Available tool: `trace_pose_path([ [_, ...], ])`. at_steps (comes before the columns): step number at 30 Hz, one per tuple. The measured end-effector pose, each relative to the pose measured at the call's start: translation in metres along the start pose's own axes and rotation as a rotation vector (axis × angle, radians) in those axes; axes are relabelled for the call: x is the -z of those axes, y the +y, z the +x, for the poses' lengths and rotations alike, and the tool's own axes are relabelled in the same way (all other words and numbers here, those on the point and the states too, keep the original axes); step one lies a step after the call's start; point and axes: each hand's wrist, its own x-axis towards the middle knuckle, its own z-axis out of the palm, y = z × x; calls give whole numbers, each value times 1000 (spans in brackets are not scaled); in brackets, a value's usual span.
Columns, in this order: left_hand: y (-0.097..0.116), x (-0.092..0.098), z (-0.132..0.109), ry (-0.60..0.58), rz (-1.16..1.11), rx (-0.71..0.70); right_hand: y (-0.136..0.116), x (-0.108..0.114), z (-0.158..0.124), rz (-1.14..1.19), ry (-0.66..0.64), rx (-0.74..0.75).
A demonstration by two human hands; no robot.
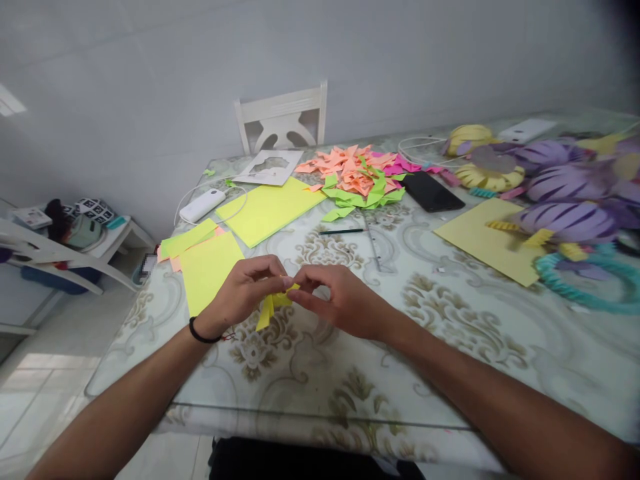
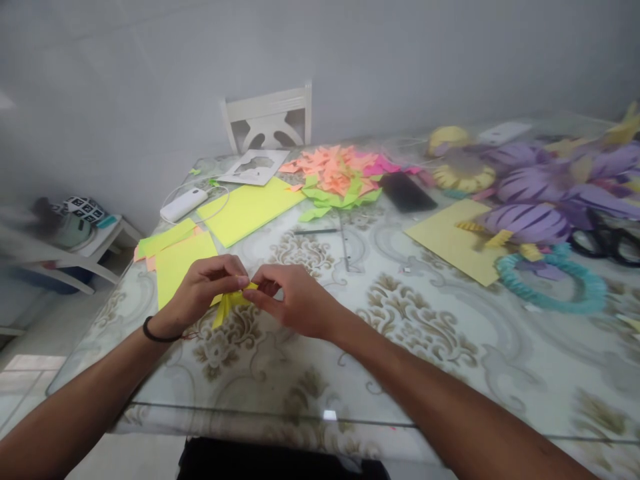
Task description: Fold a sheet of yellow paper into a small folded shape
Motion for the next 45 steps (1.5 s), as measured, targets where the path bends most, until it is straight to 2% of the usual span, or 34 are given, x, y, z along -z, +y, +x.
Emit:
trace_pose_path([
  [6, 0, 1, 1, -20, -2, -26, -2, 0, -1, -10, -5, 49],
  [9, 2, 3, 2, 1, 28, -23, -4, 3, 0, -20, 84, 61],
  [12, 3, 4, 3, -87, -84, 61, -2, 6, 1, -82, 204, 49],
  [14, 3, 4, 3, -124, -149, 94, -1, 7, 1, -106, 234, 42],
  [22, 3, 2, 3, -42, -3, 3, -1, 6, 2, -96, 254, 47],
  [30, 6, 1, 2, -65, -31, 60, 0, 6, 2, -169, 274, 72],
  [34, 3, 0, 2, -85, -120, 57, 0, 6, 2, -139, 260, 42],
  [40, -1, 1, 2, -85, -128, 19, 1, 7, 2, 133, 171, -46],
  [45, 1, 3, -1, -98, -135, 20, 0, 7, 2, 257, 84, -38],
])
